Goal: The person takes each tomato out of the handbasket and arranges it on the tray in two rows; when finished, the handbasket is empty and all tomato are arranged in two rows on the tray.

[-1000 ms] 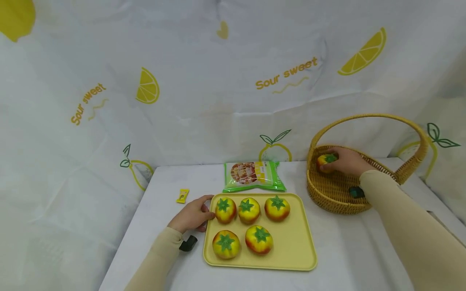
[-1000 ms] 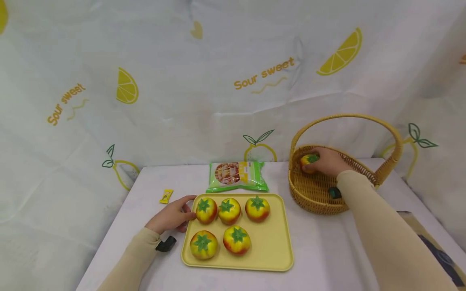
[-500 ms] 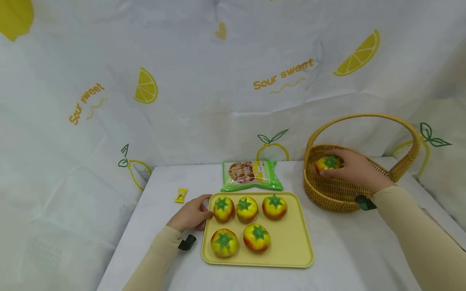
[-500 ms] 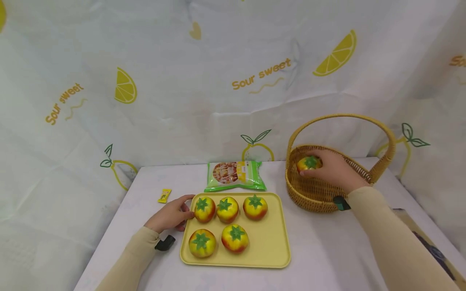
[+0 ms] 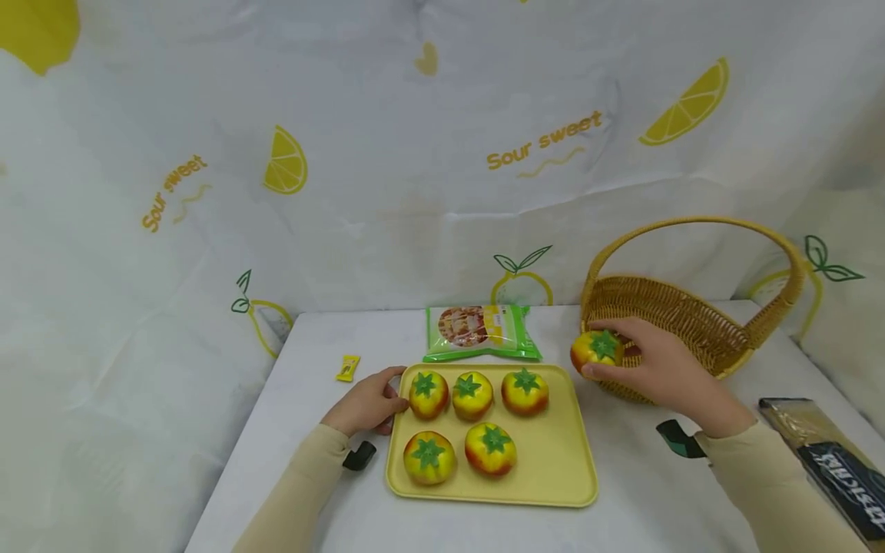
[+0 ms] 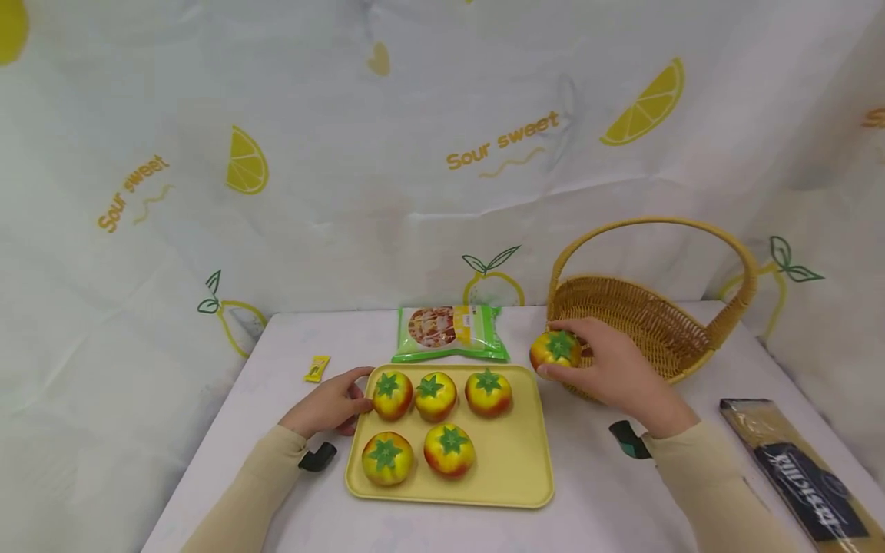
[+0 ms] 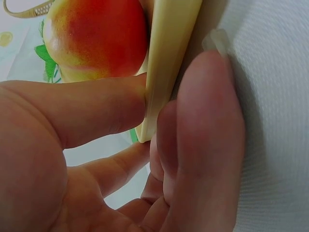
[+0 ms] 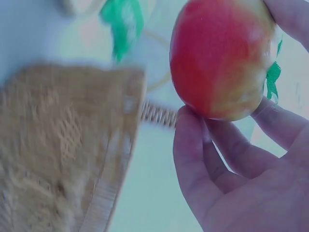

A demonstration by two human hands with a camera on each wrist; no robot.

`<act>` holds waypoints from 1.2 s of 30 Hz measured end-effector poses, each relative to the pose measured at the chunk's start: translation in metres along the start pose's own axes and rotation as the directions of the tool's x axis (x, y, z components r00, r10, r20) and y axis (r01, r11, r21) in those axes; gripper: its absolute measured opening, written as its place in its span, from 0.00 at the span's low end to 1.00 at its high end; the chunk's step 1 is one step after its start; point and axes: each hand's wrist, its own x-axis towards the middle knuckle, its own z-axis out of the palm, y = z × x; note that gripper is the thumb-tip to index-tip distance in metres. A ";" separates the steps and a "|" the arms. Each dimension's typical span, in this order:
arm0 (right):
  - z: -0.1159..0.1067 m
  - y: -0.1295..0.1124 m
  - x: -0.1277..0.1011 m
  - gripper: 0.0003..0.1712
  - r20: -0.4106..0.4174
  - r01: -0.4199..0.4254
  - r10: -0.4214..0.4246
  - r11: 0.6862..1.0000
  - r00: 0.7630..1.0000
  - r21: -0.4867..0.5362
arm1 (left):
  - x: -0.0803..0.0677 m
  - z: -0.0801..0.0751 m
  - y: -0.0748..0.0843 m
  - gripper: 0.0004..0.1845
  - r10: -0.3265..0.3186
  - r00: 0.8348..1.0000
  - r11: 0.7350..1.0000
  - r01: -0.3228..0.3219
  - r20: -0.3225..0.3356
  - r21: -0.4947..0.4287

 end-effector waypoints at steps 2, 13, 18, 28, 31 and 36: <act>0.010 -0.008 -0.005 0.43 -0.001 0.023 -0.023 1.000 1.000 0.016 | 0.001 0.000 0.000 0.35 0.001 1.000 1.000 -0.001 0.001 -0.001; 0.049 -0.037 -0.030 0.42 0.056 0.106 -0.110 0.991 0.992 0.077 | 0.002 0.002 0.000 0.35 0.003 1.000 1.000 -0.003 0.002 -0.001; 0.060 -0.043 -0.041 0.40 0.106 0.114 -0.123 0.989 0.987 0.094 | 0.000 0.000 0.003 0.34 0.001 1.000 1.000 -0.001 -0.001 0.009; 0.072 -0.038 -0.053 0.42 0.198 0.057 -0.066 0.997 0.978 0.053 | 0.007 0.003 0.009 0.34 -0.004 1.000 1.000 0.004 0.010 0.003; 0.075 -0.035 -0.053 0.42 0.206 0.063 -0.073 0.996 0.976 0.057 | 0.007 0.004 0.008 0.34 -0.014 1.000 1.000 0.014 0.006 -0.006; 0.078 -0.034 -0.051 0.43 0.224 0.063 -0.076 0.996 0.972 0.064 | 0.006 0.003 0.006 0.34 -0.023 1.000 1.000 0.023 -0.005 -0.009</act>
